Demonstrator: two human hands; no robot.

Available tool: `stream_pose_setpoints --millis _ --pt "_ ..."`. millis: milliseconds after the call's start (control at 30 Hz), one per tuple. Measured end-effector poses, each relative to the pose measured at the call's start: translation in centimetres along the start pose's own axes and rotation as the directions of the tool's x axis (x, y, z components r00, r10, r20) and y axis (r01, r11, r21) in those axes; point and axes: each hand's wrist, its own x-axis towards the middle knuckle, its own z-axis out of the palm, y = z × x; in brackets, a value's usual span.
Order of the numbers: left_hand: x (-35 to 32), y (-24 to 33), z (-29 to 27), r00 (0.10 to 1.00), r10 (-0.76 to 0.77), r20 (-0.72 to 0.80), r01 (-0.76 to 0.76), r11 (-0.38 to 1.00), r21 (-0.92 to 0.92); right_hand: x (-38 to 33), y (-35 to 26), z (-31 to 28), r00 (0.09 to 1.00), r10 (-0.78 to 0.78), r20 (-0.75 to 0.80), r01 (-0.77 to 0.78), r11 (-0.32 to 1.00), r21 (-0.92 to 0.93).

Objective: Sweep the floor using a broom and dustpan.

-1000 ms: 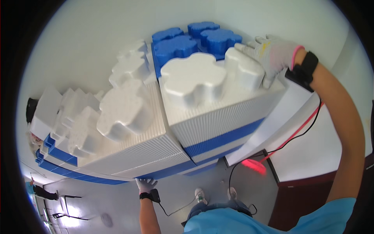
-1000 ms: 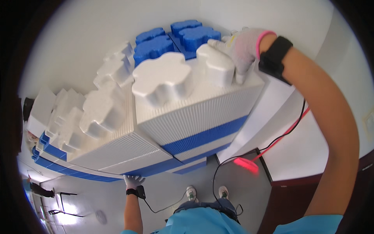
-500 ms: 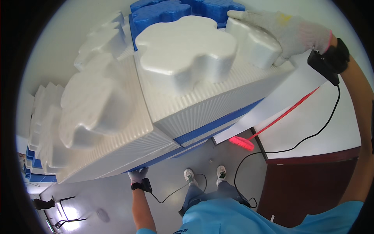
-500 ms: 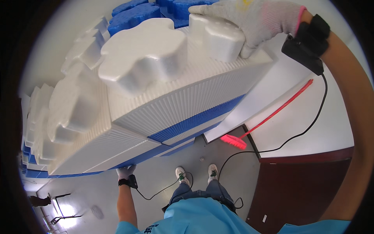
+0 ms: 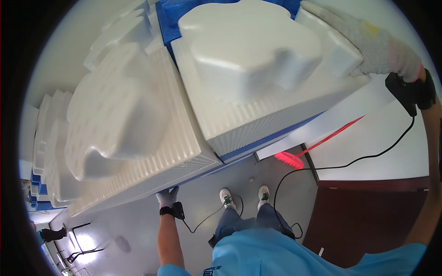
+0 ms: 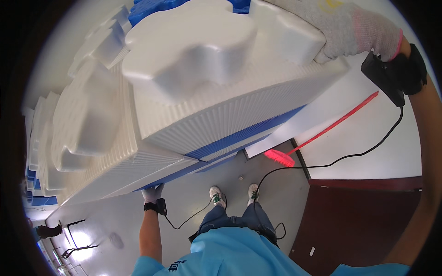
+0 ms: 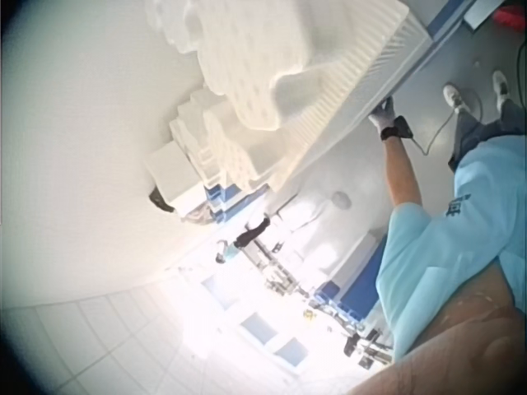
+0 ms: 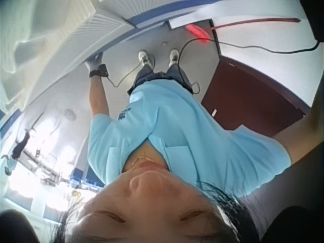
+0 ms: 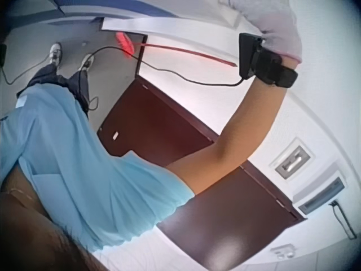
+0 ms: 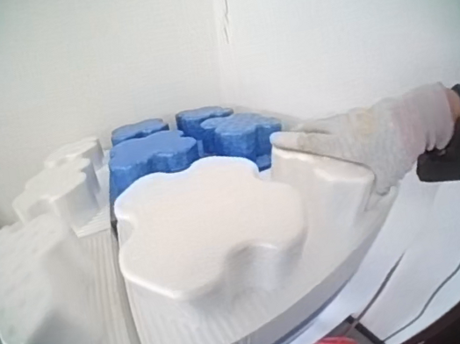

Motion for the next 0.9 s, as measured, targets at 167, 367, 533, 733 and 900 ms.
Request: stream_pose_setpoints --millis 167,367,533,733,900 --pt "0.4 -0.5 0.3 0.993 0.108 -0.045 -0.098 0.978 0.186 -1.5 -1.6 -0.2 0.980 0.198 -0.025 -0.200 0.969 -0.146" --pt "-0.1 0.2 1.8 0.935 -0.169 -0.313 0.022 0.905 -0.424 -9.9 -2.5 2.1 0.924 0.313 -0.221 -0.347 0.928 -0.138" --pt "-2.0 -1.0 2.7 0.929 -0.139 -0.342 0.017 0.941 -0.337 -20.5 0.1 9.0 0.543 0.238 -0.805 -0.396 0.918 0.005" --pt "-8.9 -7.1 2.2 0.902 -0.026 -0.431 -0.056 0.983 -0.176 -32.3 9.8 32.6 0.422 0.744 -0.518 -0.688 0.635 0.352" --pt "-20.5 -11.5 2.9 0.809 -0.060 -0.584 -0.051 0.984 -0.171 -35.9 19.7 56.6 0.170 0.902 0.396 -0.576 -0.235 0.783"
